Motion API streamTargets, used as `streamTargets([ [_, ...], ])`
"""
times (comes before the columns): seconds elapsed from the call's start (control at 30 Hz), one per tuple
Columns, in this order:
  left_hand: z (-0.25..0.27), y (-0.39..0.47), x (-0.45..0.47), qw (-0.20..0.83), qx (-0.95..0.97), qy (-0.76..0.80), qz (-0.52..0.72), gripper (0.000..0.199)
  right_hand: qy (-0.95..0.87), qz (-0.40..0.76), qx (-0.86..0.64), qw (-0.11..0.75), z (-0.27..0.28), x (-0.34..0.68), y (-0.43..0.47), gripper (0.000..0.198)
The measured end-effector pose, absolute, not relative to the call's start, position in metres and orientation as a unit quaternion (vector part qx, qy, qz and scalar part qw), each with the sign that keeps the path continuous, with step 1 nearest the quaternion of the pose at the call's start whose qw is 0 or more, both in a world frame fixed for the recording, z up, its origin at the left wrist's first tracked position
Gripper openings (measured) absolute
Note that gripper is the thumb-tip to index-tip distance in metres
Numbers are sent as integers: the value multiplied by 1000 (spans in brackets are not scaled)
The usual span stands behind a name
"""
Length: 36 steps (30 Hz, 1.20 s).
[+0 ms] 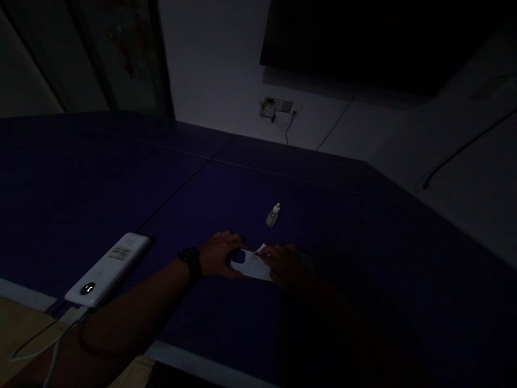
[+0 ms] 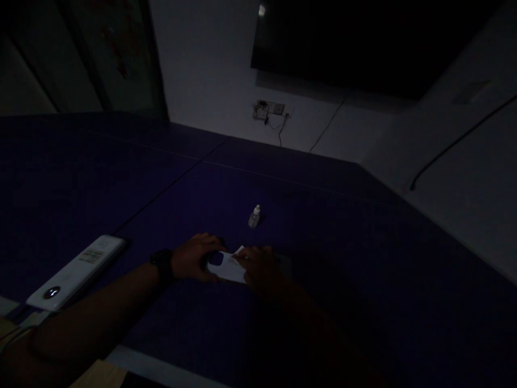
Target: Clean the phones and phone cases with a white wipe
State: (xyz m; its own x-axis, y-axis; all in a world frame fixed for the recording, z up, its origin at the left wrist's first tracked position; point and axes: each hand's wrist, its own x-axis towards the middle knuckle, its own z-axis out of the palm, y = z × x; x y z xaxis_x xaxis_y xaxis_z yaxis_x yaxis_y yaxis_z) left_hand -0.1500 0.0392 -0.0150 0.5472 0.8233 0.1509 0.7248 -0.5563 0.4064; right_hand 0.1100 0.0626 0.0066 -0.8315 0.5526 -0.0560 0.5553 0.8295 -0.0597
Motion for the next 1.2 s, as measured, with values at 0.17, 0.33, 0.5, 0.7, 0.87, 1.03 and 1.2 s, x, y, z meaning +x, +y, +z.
streamTargets([
  [0.17,-15,40,-149,146,866,449,162,71,964,-91,249,28,3,112,56,54],
  [0.33,-15,39,-149,147,868,447,161,70,954,-82,288,18,7,110,53,52],
  [0.5,-15,39,-150,142,869,445,162,71,952,-44,302,31,0,107,57,53],
  [0.7,-15,40,-149,150,868,444,165,70,962,-38,267,34,3,113,46,50],
  [0.87,-14,39,-149,149,865,449,168,74,959,8,283,16,14,114,42,57],
  [1.03,-15,38,-149,138,869,444,169,71,967,-21,254,-17,10,121,35,58],
  [1.2,-16,38,-149,132,872,442,167,69,971,-36,233,-46,1,118,34,65],
])
